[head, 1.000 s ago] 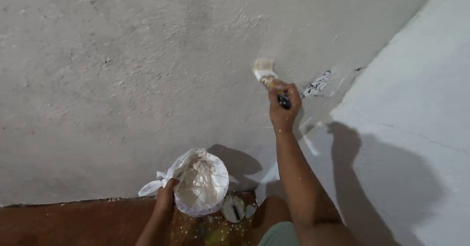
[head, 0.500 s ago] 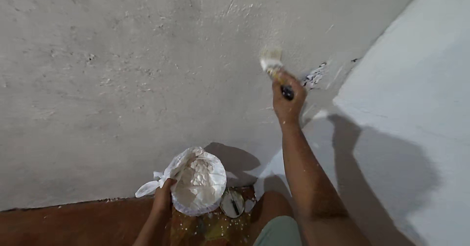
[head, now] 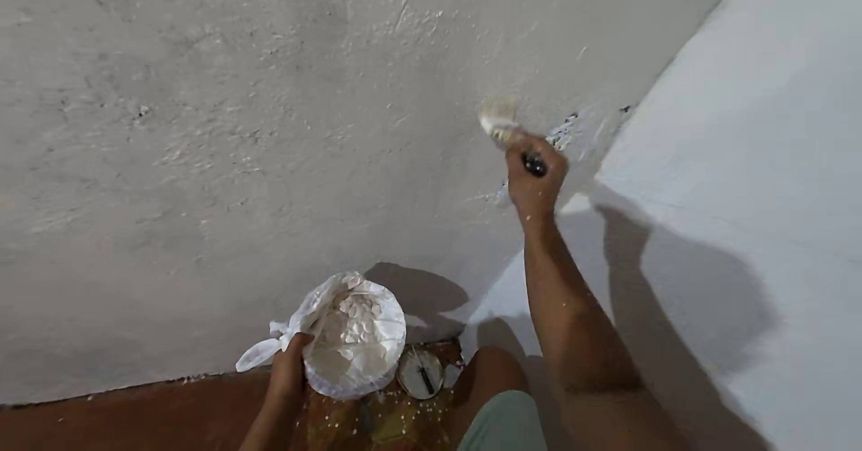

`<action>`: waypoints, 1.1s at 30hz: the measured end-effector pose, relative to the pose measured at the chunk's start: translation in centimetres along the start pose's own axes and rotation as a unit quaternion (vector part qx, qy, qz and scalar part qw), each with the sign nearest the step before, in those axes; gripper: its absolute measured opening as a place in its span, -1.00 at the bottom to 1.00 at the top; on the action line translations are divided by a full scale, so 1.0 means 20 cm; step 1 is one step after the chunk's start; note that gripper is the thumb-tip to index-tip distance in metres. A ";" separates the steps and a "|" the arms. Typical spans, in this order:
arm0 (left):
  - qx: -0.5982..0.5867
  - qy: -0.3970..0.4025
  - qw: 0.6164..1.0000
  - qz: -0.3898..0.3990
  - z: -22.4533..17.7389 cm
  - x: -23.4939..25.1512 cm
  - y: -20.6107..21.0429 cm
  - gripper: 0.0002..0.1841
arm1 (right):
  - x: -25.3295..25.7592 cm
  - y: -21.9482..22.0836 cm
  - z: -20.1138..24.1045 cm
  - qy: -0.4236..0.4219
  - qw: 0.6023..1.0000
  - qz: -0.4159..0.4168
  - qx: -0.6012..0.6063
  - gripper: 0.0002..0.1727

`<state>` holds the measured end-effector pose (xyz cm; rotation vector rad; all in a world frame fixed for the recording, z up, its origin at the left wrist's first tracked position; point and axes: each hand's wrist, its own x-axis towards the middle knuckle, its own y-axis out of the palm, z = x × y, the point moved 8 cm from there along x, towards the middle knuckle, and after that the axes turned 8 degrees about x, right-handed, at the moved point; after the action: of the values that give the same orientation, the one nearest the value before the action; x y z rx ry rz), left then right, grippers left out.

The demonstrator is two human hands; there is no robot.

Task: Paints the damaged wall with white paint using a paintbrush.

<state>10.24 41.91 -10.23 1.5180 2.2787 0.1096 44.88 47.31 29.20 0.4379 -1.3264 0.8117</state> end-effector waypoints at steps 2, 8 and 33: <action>-0.004 0.001 1.000 -0.001 -0.01 -0.02 0.00 -0.78 | -0.13 0.00 -0.04 0.048 0.998 0.035 -0.005 -0.71; -0.003 -0.006 1.000 0.004 0.00 -0.02 -0.01 -0.75 | 0.25 -0.22 0.10 -0.041 0.996 -0.035 0.074 -0.78; 0.029 0.005 1.000 -0.007 0.03 0.01 -0.02 -0.74 | 0.64 -0.46 -0.12 0.009 0.984 -0.106 0.146 -0.90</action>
<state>10.06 41.97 -10.87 1.5318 2.3193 0.0486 53.70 46.33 42.42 0.7886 -1.1241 0.8298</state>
